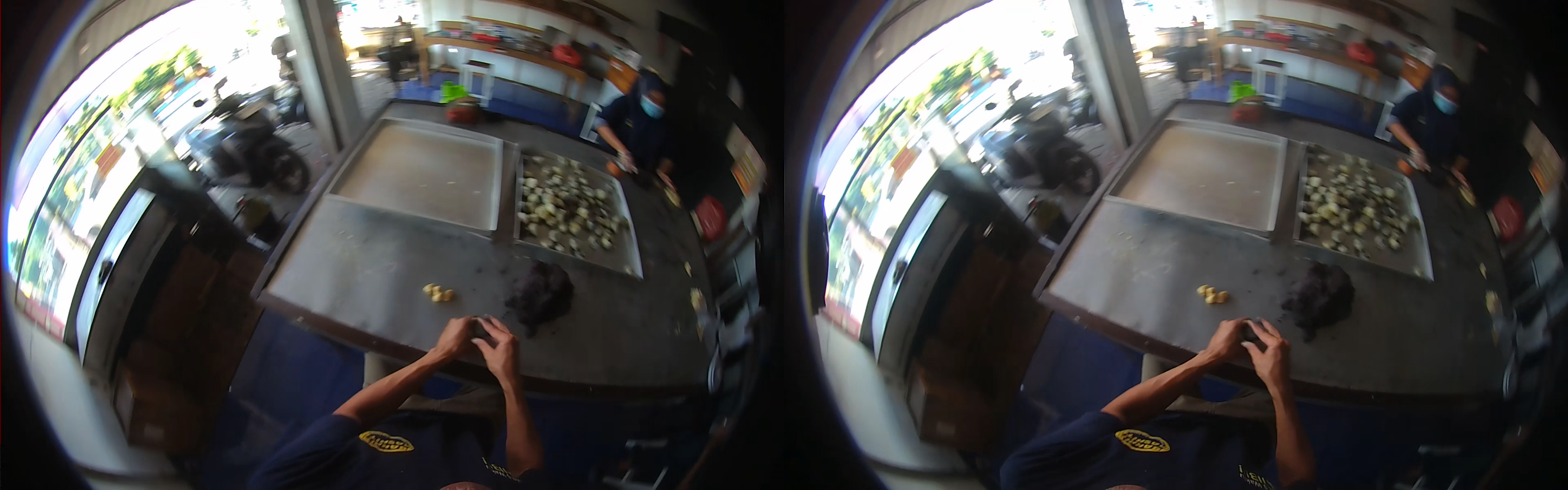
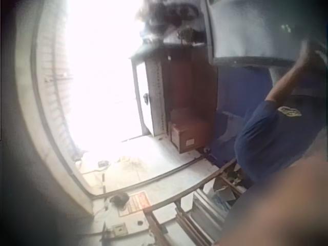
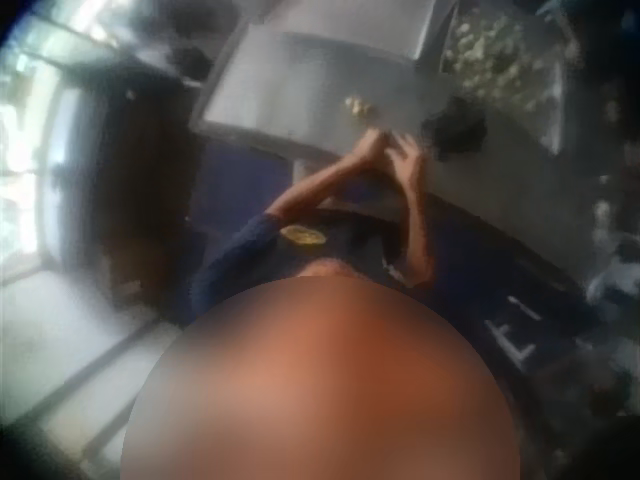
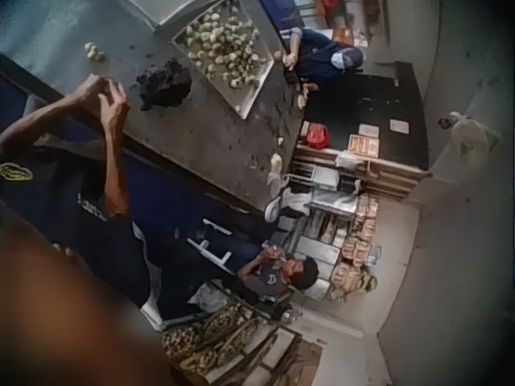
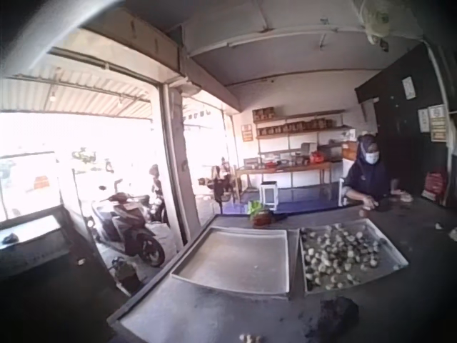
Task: The person flips small dough balls on a griddle, then moves to a table to hand-roll balls of light dough and dark filling, placing the finished pieces onto a tray.
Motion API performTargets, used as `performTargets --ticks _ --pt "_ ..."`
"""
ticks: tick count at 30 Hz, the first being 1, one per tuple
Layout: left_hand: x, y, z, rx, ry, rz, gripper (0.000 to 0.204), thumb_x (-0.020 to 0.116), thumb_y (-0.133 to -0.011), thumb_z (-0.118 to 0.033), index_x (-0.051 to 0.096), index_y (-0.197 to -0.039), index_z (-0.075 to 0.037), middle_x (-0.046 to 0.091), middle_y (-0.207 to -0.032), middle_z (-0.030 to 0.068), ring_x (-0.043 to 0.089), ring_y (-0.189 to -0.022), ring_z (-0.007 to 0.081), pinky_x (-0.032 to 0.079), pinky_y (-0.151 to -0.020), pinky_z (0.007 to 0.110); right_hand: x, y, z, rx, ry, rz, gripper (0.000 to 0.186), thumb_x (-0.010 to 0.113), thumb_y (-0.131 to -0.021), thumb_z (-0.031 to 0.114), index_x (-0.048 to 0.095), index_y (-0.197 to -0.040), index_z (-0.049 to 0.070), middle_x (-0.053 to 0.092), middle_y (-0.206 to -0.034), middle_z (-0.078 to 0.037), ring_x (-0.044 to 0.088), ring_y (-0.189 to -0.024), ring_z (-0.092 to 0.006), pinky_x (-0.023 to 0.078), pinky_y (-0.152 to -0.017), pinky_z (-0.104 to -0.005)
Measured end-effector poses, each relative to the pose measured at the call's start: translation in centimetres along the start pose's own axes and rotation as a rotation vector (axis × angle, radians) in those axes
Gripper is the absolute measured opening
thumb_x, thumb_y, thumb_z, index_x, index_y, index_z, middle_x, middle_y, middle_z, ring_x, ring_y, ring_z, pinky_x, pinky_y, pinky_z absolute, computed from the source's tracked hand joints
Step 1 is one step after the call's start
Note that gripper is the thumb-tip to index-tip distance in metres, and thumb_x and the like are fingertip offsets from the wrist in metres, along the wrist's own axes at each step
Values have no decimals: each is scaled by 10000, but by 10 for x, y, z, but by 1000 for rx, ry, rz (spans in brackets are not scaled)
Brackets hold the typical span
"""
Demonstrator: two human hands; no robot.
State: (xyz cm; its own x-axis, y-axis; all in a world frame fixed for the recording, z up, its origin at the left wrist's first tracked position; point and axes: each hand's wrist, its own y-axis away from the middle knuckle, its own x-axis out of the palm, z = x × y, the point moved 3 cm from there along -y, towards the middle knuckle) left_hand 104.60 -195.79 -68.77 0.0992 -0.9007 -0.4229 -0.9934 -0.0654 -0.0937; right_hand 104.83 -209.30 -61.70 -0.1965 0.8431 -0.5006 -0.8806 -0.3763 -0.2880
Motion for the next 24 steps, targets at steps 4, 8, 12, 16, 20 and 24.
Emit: performTargets --ticks 4,8,12,16,20,24 --pt "0 6 -7 -78 -172 -11 236 665 -777 -86 580 -994 -44 663 -853 239 643 -854 431 518 -676 469 16 5 -12 -55 87 -106 248 665 -775 -11 694 -1021 -10 683 -988 -144 646 -898 -323 512 -809 -355" --pt "-8 5 -14 121 95 -62 241 683 -790 -125 579 -990 -40 669 -844 205 676 -794 384 523 -649 420 27 5 4 -149 290 -117 180 673 -789 16 706 -963 -18 684 -969 -159 650 -886 -328 516 -786 -369" --pt "-4 0 -8 150 -68 -45 226 705 -751 -108 625 -943 -19 675 -830 181 686 -752 292 519 -658 340 1 -4 -8 127 -57 -110 334 718 -794 83 654 -1093 -52 654 -1090 -219 661 -943 -353 525 -787 -344" --pt "-3 3 -27 190 12 10 225 696 -757 -100 647 -957 -12 675 -838 188 685 -764 293 513 -669 356 12 0 -45 147 1 -137 358 733 -785 106 648 -1087 -67 655 -1071 -230 663 -926 -348 524 -800 -345" --pt "-4 1 -24 128 -59 32 197 682 -801 -146 679 -946 -13 681 -849 174 682 -773 295 508 -688 372 7 -5 -41 98 87 -93 368 720 -797 113 637 -1115 -52 636 -1099 -234 627 -1002 -358 495 -874 -389" --pt "-14 -8 -10 70 -14 -51 261 581 -934 -246 689 -928 -8 667 -783 157 634 -669 247 483 -651 339 -50 -23 -53 61 440 -457 531 703 -821 124 503 -1297 -1 517 -1309 -215 509 -1193 -376 418 -993 -416"
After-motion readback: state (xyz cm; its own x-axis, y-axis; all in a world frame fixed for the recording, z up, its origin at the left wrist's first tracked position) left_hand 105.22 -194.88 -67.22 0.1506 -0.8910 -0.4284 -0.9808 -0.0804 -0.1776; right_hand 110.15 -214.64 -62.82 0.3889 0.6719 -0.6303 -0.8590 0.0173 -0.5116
